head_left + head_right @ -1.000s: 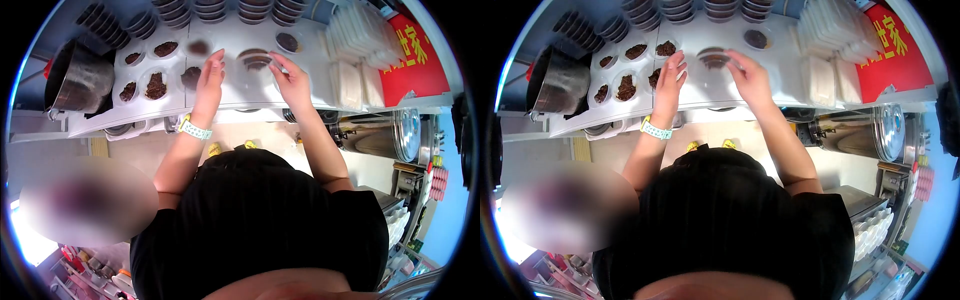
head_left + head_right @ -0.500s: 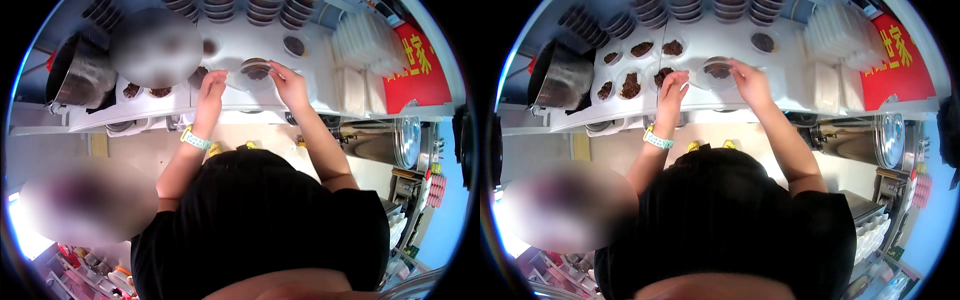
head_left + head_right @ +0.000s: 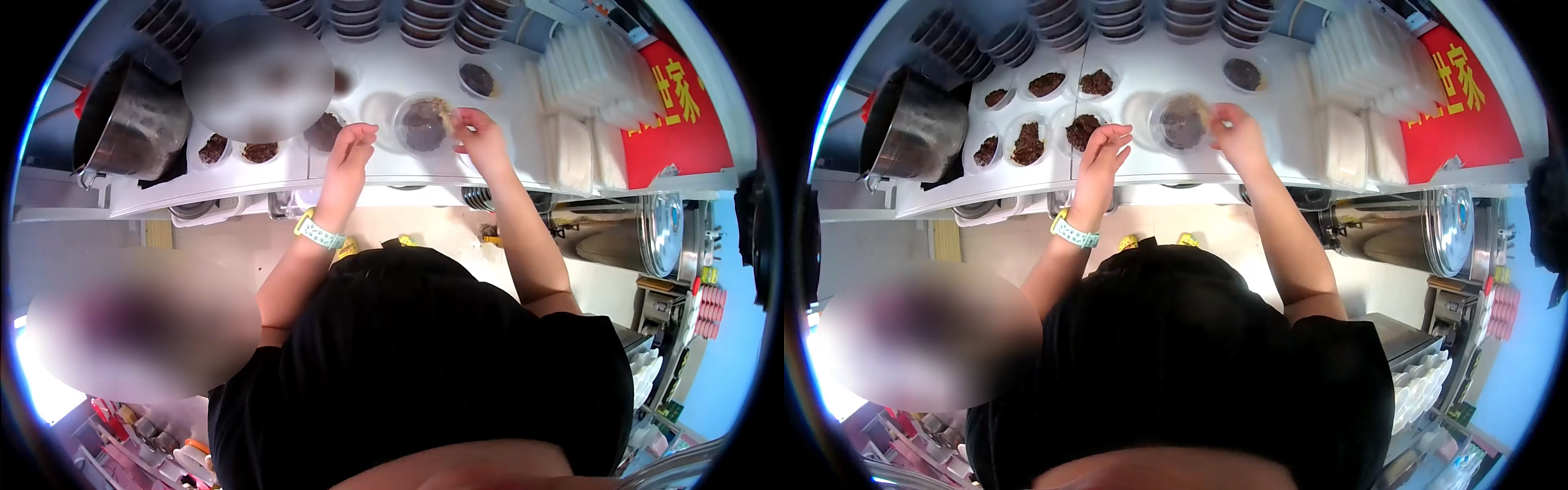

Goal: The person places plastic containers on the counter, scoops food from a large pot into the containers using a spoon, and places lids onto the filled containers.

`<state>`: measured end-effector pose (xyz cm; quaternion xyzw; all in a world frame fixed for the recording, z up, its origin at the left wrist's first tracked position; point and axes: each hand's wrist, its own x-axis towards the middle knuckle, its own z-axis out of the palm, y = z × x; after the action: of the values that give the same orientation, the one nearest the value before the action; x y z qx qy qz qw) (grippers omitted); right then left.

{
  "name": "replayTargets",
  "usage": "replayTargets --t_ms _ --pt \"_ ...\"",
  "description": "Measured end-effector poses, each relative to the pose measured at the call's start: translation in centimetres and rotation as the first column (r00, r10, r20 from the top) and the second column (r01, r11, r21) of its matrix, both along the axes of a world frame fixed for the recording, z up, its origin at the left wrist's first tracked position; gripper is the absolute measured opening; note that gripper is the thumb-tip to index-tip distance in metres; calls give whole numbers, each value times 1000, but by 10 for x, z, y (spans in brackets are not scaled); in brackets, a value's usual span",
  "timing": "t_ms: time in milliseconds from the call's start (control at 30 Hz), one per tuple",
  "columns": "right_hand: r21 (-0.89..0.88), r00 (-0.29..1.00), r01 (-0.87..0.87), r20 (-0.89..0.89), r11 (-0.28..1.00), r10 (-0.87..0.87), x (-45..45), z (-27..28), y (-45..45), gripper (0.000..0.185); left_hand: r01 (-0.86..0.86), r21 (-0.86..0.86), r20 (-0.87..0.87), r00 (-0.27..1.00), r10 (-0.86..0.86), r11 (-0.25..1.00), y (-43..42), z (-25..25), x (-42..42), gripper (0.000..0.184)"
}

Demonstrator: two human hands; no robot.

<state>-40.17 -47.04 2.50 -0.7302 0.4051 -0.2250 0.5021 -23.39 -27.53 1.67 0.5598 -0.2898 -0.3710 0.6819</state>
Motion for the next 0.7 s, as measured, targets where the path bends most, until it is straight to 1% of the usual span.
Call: replayTargets --t_ms 67,100,133,167,200,267,300,333,367,400,433,500,533,600,633,667,700 --pt "122 993 57 99 991 -69 -3 6 1 27 7 5 -82 997 -6 1000 2 1 -2 24" --pt "120 992 61 101 991 -73 -3 4 -1 27 11 3 -81 997 -10 1000 2 1 -2 24" --pt "248 999 -50 15 967 48 -3 -1 -4 26 15 14 -89 996 -14 1000 2 2 -3 24" --pt "382 983 -143 -53 913 176 -5 -4 -3 25 22 27 -97 995 -19 999 4 2 -4 24" --pt "384 984 -137 -53 913 170 -6 -3 0 25 28 29 -97 995 -25 999 7 1 -5 24" --pt "434 994 -47 112 900 -2 0 3 0 23 23 39 -34 999 -22 999 7 0 -4 24" --pt "369 998 -32 69 929 7 3 5 1 24 22 41 -35 999 -21 999 9 1 -5 24" --pt "373 998 -32 69 927 7 4 3 2 24 9 32 -75 997 -6 999 10 4 -7 24" --pt "401 997 -79 26 913 75 5 0 3 24 -2 24 -113 994 5 1000 12 5 -7 24" --pt "430 990 -122 -15 895 142 5 -2 4 25 2 27 -111 994 1 1000 15 5 -8 24" --pt "425 990 -123 -14 897 143 6 -1 4 25 1 27 -87 996 1 1000 15 4 -8 24" --pt "240 997 41 53 970 -55 6 0 3 21 -5 22 -68 998 7 1000 16 3 -9 25" --pt "238 997 40 53 970 -54 6 -2 2 21 -2 13 -73 997 3 1000 16 2 -9 25" --pt "333 999 -32 14 943 29 2 -7 1 20 12 2 -74 997 -12 1000 20 2 -10 25" --pt "321 999 -34 17 946 30 1 -4 -9 20 13 7 -63 998 -13 1000 21 3 -10 25" --pt "347 986 3 155 938 -61 -4 -2 -21 20 15 17 -56 998 -14 1000 24 4 -11 25" --pt "381 945 36 287 924 -155 -9 -1 -33 20 17 16 -57 998 -16 1000 26 6 -11 25"
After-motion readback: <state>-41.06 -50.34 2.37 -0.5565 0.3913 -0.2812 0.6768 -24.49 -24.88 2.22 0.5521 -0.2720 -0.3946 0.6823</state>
